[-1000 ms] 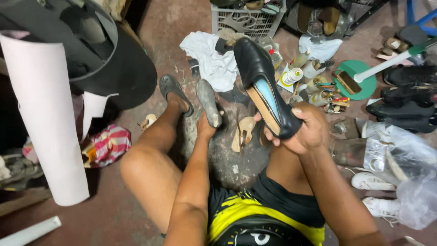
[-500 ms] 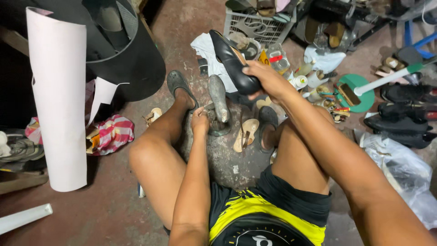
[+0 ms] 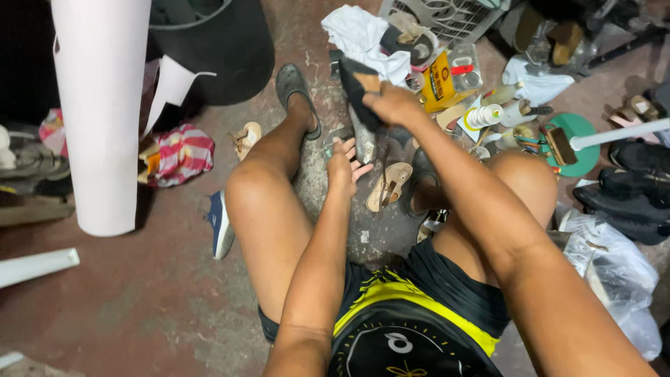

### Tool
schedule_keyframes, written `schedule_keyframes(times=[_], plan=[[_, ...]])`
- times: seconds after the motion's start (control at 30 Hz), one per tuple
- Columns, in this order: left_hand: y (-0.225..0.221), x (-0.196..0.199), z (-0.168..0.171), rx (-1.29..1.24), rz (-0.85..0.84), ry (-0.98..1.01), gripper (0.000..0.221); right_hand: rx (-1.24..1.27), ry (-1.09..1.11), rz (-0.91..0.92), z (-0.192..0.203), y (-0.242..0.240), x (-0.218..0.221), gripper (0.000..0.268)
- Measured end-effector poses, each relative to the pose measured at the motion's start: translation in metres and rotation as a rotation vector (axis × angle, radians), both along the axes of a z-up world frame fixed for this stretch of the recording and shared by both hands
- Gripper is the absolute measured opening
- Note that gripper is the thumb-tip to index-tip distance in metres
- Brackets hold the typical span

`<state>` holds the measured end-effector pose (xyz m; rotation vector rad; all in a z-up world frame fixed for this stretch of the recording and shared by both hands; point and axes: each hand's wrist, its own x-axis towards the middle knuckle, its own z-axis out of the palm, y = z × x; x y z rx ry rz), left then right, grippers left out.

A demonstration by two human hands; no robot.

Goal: The person attaches a rubber sole piece to the bottom of a black shoe and hammers it down using a small hammer.

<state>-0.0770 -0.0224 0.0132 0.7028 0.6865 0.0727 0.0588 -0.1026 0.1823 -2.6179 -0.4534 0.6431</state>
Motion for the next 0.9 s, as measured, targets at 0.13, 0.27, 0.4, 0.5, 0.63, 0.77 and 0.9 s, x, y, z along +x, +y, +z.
schedule_keyframes(times=[0.13, 0.27, 0.4, 0.5, 0.63, 0.77, 0.9], plan=[[0.004, 0.0, 0.009, -0.089, -0.035, 0.037, 0.091, -0.13, -0.206, 0.116, 0.003, -0.014, -0.059, 0.09], [0.005, -0.008, 0.008, -0.112, -0.038, -0.022, 0.101, -0.132, -0.265, 0.095, 0.002, -0.027, -0.122, 0.098], [0.011, -0.01, 0.032, -0.051, -0.076, -0.032, 0.102, -0.074, -0.332, 0.048, 0.001, -0.03, -0.148, 0.094], [0.01, -0.019, 0.062, 0.066, -0.18, 0.013, 0.09, -0.142, -0.291, 0.079, 0.003, -0.036, -0.139, 0.082], [0.006, -0.023, 0.058, 0.05, -0.168, 0.005, 0.074, -0.195, -0.223, 0.134, -0.008, -0.045, -0.132, 0.074], [0.001, -0.021, -0.012, -0.142, -0.065, -0.229, 0.057, -0.176, -0.171, 0.176, -0.018, -0.04, -0.129, 0.074], [0.005, -0.02, -0.047, -0.306, 0.001, -0.317, 0.056, -0.07, -0.261, 0.217, -0.018, -0.036, -0.151, 0.076]])
